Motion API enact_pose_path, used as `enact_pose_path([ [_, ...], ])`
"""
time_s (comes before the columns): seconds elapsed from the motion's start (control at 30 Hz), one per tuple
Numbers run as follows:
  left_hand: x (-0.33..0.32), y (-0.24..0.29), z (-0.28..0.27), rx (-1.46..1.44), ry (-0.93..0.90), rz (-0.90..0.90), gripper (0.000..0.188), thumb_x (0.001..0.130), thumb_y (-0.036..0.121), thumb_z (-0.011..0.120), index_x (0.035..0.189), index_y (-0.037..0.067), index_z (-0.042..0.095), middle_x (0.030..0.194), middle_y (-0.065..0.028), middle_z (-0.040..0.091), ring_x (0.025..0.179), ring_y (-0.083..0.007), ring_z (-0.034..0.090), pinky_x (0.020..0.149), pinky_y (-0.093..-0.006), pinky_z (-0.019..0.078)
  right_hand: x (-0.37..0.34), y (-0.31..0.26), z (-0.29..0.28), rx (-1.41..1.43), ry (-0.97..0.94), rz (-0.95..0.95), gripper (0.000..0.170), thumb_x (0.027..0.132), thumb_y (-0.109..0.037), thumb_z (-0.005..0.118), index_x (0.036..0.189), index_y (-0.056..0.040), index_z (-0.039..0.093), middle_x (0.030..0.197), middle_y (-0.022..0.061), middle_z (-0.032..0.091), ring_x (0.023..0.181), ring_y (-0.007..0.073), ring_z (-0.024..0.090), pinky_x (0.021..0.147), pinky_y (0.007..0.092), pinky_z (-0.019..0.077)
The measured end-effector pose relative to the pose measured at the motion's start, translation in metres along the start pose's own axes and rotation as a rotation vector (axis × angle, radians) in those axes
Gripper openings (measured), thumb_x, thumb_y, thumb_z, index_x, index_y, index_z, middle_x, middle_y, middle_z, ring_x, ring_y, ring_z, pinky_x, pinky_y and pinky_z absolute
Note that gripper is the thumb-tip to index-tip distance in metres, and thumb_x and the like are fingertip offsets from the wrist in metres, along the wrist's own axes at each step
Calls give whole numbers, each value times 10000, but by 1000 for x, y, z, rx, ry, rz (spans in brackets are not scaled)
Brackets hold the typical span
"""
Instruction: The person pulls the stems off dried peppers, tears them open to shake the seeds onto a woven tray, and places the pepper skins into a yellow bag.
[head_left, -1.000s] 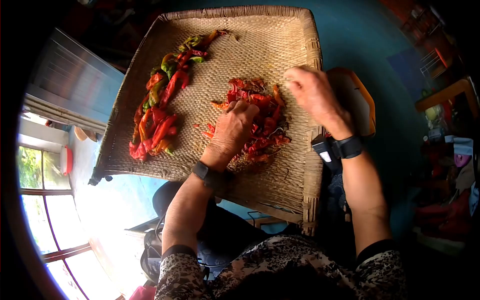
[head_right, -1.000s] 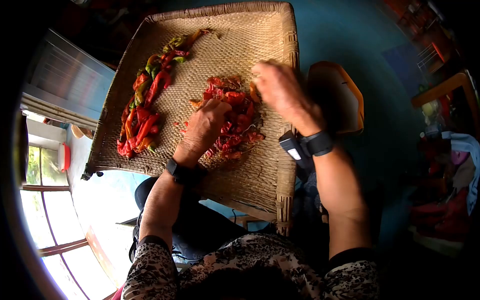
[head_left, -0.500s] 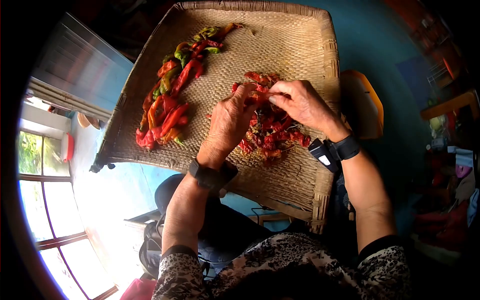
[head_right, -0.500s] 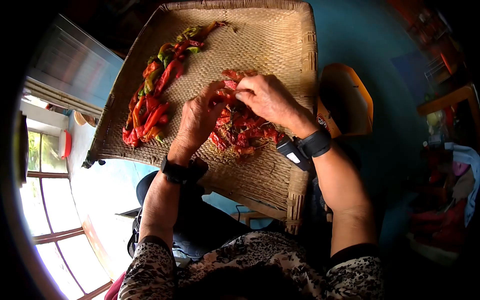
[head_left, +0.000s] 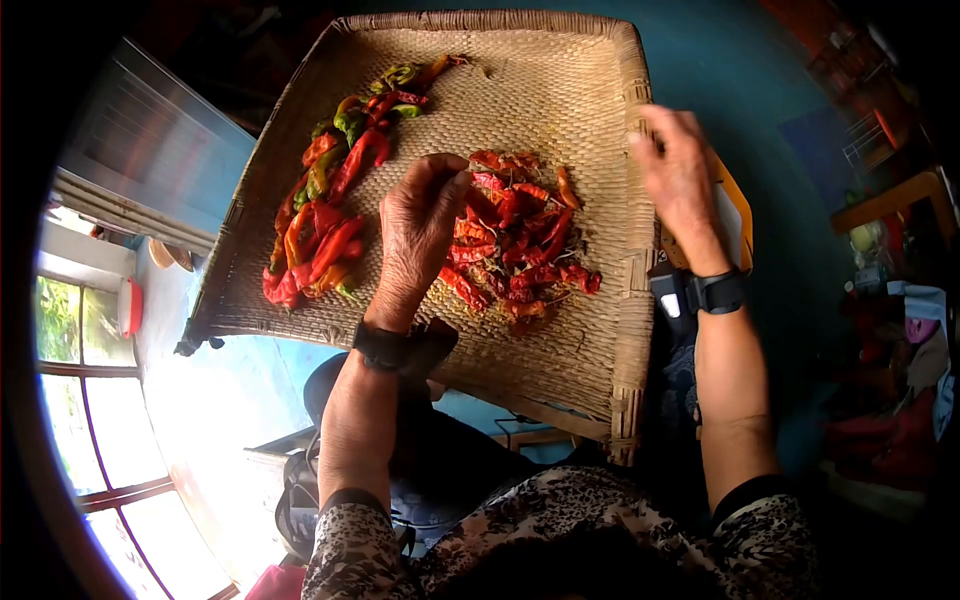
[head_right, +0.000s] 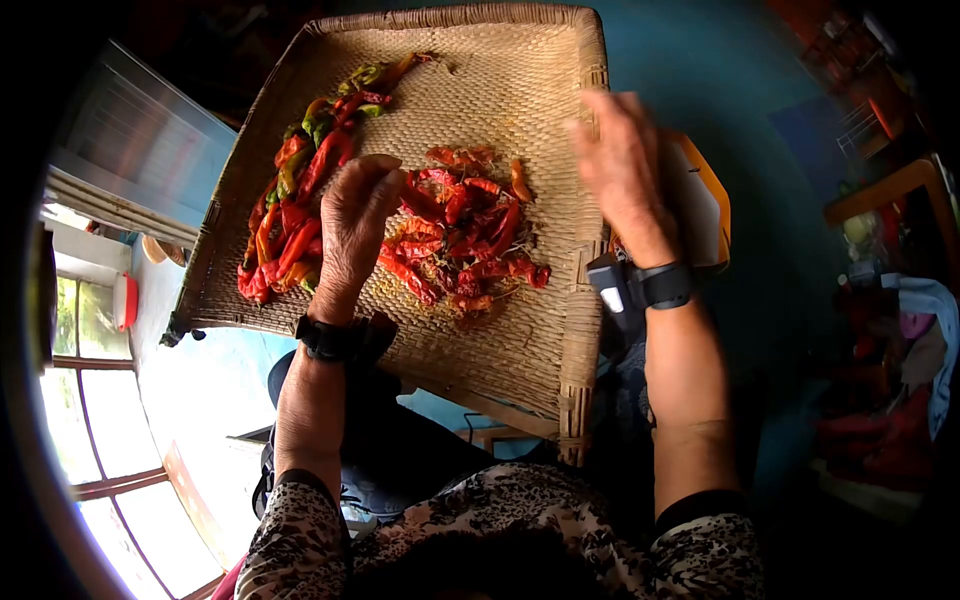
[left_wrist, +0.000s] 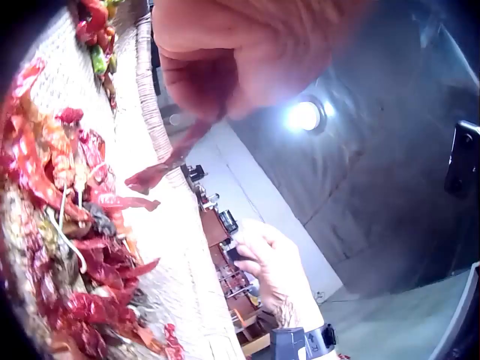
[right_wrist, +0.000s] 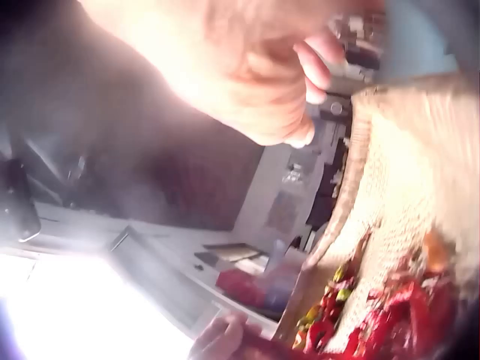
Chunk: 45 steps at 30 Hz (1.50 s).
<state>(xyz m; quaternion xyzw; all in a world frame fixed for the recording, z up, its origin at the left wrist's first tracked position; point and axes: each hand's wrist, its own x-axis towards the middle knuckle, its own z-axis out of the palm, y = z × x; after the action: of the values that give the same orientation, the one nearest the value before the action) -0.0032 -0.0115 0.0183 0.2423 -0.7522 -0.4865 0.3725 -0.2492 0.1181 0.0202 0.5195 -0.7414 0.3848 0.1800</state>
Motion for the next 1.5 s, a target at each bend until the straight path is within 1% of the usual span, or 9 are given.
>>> enact_pose_path([
  [0.1,1,-3,7,-231,-30,-30,137,950,118,567,1041,22,602,921,-16,651,827,-91,592,736,-230,470,-11,-47,17,606,-452,59,271,824,-151,711,1037,-2,635,841,132,653,751,199,647,643,341,530],
  [0.37,-4,6,15,-477,-77,-112,264,959,137,556,1196,19,551,1009,-50,631,854,-98,579,778,-253,490,-16,-76,34,518,-563,-84,116,855,-109,638,863,7,637,730,134,648,662,244,649,581,370,493],
  [0.4,-3,2,13,-389,-76,-108,288,956,130,558,1219,14,536,1009,-49,633,865,-99,578,786,-253,488,-16,-74,34,581,-553,31,211,860,-105,639,744,26,522,584,76,480,554,116,454,501,319,392],
  [0.57,-10,-16,18,629,-254,172,242,865,38,599,1098,93,634,1075,-99,634,833,-220,664,709,-323,541,1,-4,28,305,-186,-23,215,913,-179,581,784,-13,534,614,59,498,548,133,478,481,317,399],
  [0.83,-20,-35,39,998,-413,274,204,851,69,572,1053,80,599,957,-129,578,950,-298,593,705,-395,521,5,36,-48,-491,-42,296,194,893,-180,604,1037,-52,615,956,170,622,876,384,619,738,453,510],
  [0.97,-16,-28,38,887,-328,250,135,851,67,560,966,99,623,912,-110,590,813,-310,619,658,-410,523,1,20,-32,-53,-38,83,280,843,-102,646,1112,-46,596,979,192,614,848,350,624,734,422,511],
  [1.07,-8,-18,28,581,-315,167,114,853,90,606,963,83,636,890,-102,639,770,-248,649,655,-359,527,-9,-4,-3,329,-257,-88,214,856,-11,596,1069,-17,588,842,60,545,632,109,513,482,231,447],
  [1.23,-4,-10,14,84,-205,-74,140,886,97,622,997,12,630,788,-69,670,724,-114,619,654,-273,498,-19,-58,29,594,-569,-154,210,852,-136,673,972,5,575,686,68,623,581,173,606,533,342,507],
  [1.5,-7,-1,13,80,-181,-16,207,895,112,611,1091,46,605,807,-89,687,733,-138,645,683,-285,503,-8,-59,39,642,-343,-78,178,906,-194,606,844,-29,637,603,32,572,532,132,549,494,261,443],
])
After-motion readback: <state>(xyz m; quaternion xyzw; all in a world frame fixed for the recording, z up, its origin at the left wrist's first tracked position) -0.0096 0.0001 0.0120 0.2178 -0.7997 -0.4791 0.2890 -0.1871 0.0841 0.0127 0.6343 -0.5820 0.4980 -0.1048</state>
